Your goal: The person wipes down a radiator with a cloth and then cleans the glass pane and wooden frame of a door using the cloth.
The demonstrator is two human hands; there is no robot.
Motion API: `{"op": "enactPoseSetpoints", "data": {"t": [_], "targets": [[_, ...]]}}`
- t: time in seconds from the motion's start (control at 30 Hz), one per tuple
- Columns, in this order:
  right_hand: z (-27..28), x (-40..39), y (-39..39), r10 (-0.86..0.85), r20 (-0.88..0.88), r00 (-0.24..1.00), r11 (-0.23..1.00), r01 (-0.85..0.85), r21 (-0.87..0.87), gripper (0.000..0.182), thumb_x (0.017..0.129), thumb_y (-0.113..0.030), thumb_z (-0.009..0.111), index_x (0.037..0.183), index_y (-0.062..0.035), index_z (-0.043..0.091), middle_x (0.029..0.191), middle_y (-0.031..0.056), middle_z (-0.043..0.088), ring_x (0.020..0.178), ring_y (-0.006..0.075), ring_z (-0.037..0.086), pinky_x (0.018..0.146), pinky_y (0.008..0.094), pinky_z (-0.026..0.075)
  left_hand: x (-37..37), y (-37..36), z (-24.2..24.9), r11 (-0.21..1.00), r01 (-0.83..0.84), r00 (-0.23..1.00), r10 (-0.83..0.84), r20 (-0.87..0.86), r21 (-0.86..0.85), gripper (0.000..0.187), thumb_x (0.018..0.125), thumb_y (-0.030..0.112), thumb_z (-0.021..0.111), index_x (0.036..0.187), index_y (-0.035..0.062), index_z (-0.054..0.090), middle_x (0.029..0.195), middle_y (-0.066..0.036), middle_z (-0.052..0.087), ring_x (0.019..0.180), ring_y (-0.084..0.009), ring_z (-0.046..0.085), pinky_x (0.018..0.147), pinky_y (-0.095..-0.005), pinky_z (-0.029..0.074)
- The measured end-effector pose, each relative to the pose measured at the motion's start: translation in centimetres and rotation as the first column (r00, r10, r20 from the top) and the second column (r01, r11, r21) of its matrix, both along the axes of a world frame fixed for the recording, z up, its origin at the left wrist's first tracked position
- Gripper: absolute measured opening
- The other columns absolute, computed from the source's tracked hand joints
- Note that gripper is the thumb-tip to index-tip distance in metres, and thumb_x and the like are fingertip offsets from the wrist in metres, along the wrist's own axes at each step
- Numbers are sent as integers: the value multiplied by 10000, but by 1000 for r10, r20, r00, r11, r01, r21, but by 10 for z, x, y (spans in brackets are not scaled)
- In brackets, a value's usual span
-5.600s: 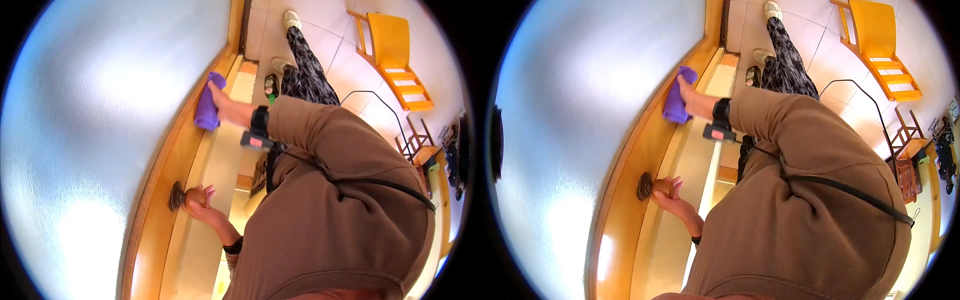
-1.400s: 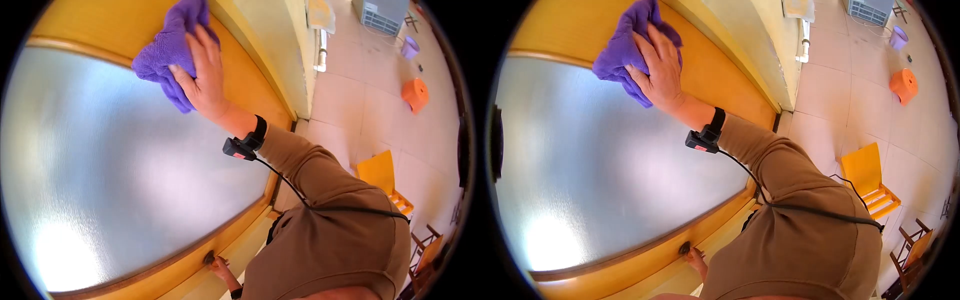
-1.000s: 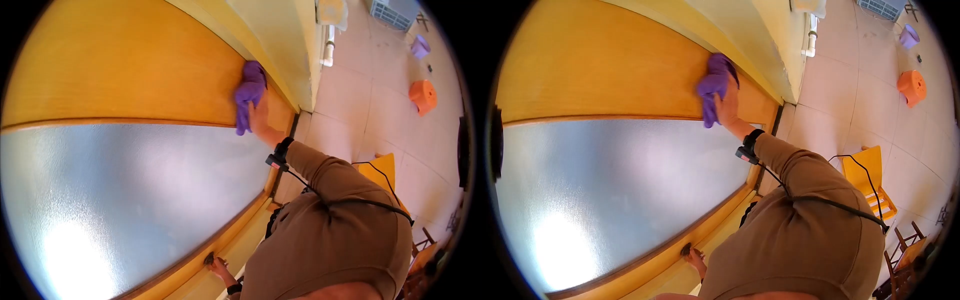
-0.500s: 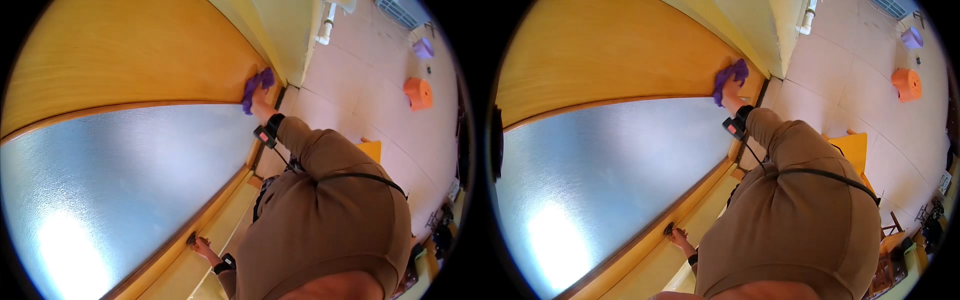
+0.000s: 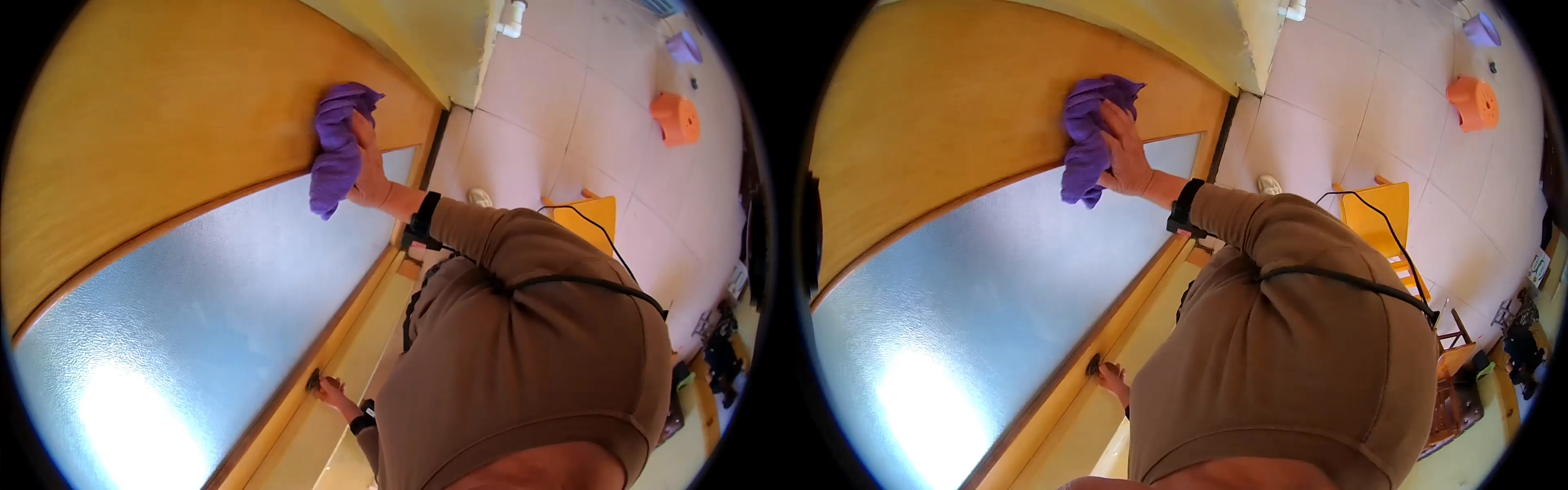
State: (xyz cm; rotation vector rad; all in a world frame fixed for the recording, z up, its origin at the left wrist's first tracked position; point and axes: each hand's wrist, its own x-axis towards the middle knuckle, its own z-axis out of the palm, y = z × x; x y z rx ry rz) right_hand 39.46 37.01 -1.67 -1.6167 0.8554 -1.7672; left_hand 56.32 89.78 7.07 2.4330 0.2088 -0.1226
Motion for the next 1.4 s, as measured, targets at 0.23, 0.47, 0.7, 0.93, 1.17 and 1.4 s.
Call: {"op": "enactPoseSetpoints", "data": {"t": [0.23, 0.47, 0.7, 0.93, 1.17, 1.4], "targets": [[-50, -15, 2, 102, -100, 990, 989, -90, 116, 652, 832, -464, 566, 1273, -19, 383, 1376, 260, 278, 1272, 448, 279, 1040, 517, 247, 0, -1, 0, 1000, -2, 1000, 1, 7, 11, 559, 779, 401, 656, 1158, 71, 411, 840, -131, 605, 636, -255, 641, 404, -310, 486], [-95, -10, 24, 41, 216, 976, 781, -166, 602, 671, 886, -393, 518, 1374, -17, 252, 1376, 234, 313, 1270, 360, 322, 1058, 367, 260, 4, 6, -4, 1000, 25, 1000, -25, 11, -1, 557, 790, 386, 633, 1187, 66, 411, 925, -140, 604, 659, -253, 646, 411, -305, 490], [-70, -4, -21, -314, 654, 689, 462, -490, 739, 523, 914, -284, 425, 1352, -19, 316, 1227, 187, 476, 1070, 287, 487, 923, 347, 392, -3, -5, -5, 987, 47, 997, -37, 67, -153, 481, 808, 314, 654, 1109, 23, 419, 657, -122, 568, 506, -205, 558, 383, -296, 398], [48, -23, -17, -25, 183, 983, 968, -22, 249, 488, 927, -339, 424, 1335, -94, 315, 1211, 103, 458, 1028, 208, 498, 893, 328, 417, -15, -18, 0, 982, 122, 986, -104, 128, -143, 548, 810, 342, 674, 1114, -30, 411, 635, -165, 568, 467, -189, 528, 375, -281, 391], [-76, -6, -34, -442, -473, 762, 818, 559, 136, 435, 940, -272, 442, 1267, 10, 387, 1134, 186, 529, 1016, 332, 526, 939, 412, 384, -6, -10, -5, 995, 92, 987, -88, 135, -27, 593, 765, 426, 697, 1104, -20, 503, 702, -148, 608, 542, -202, 584, 458, -293, 467], [-72, -6, -44, 328, 705, 629, 555, -732, 395, 463, 954, -337, 418, 1341, -86, 369, 1229, 113, 508, 1039, 230, 528, 895, 364, 438, -7, -8, -9, 996, 58, 983, -69, 171, 69, 702, 730, 564, 658, 1121, -11, 559, 1003, -197, 615, 855, -285, 612, 739, -360, 505]]}}
